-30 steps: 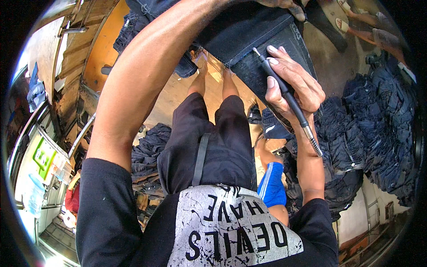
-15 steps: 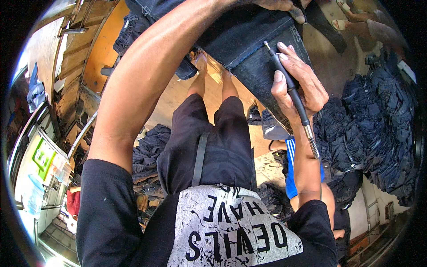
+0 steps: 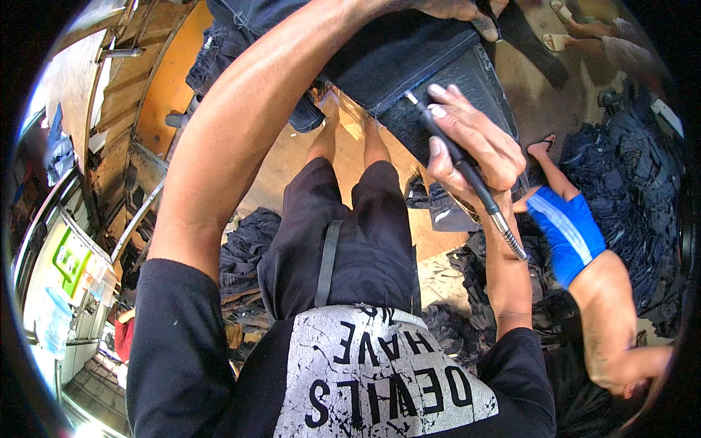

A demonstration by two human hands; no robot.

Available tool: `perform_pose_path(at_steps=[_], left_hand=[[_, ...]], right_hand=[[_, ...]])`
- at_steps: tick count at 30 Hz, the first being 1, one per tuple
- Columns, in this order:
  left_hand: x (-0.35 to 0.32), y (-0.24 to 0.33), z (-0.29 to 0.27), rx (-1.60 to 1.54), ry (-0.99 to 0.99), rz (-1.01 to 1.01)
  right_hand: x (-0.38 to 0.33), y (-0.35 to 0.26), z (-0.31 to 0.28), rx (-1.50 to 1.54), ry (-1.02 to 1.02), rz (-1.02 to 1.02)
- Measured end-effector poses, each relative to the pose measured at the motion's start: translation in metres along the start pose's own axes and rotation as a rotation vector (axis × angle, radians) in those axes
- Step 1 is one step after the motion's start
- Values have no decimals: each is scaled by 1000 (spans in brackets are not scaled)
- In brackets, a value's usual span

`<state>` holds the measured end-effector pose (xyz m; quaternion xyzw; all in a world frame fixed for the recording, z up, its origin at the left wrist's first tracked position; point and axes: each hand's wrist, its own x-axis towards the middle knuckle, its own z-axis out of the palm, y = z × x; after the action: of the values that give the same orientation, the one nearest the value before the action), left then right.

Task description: The person uses a handheld seam ripper to remove stitching along the seams of dark denim jeans. They repeatedly pick up jeans from a pile, work along the seams, and place the jeans back down.

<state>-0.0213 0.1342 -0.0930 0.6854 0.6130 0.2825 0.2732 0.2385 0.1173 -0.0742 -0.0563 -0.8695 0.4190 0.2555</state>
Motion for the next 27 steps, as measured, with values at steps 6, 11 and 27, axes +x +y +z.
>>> perform_pose_path(at_steps=[6, 11, 27], left_hand=[[-58, 32, 7, 376, 769, 221], [-180, 123, 63, -378, 1019, -1083], [-223, 107, 101, -1050, 765, -734]], right_hand=[[-10, -1, -14, -29, 286, 272], [-12, -5, -14, 45, 237, 235], [-16, -24, 16, 1, 35, 35]])
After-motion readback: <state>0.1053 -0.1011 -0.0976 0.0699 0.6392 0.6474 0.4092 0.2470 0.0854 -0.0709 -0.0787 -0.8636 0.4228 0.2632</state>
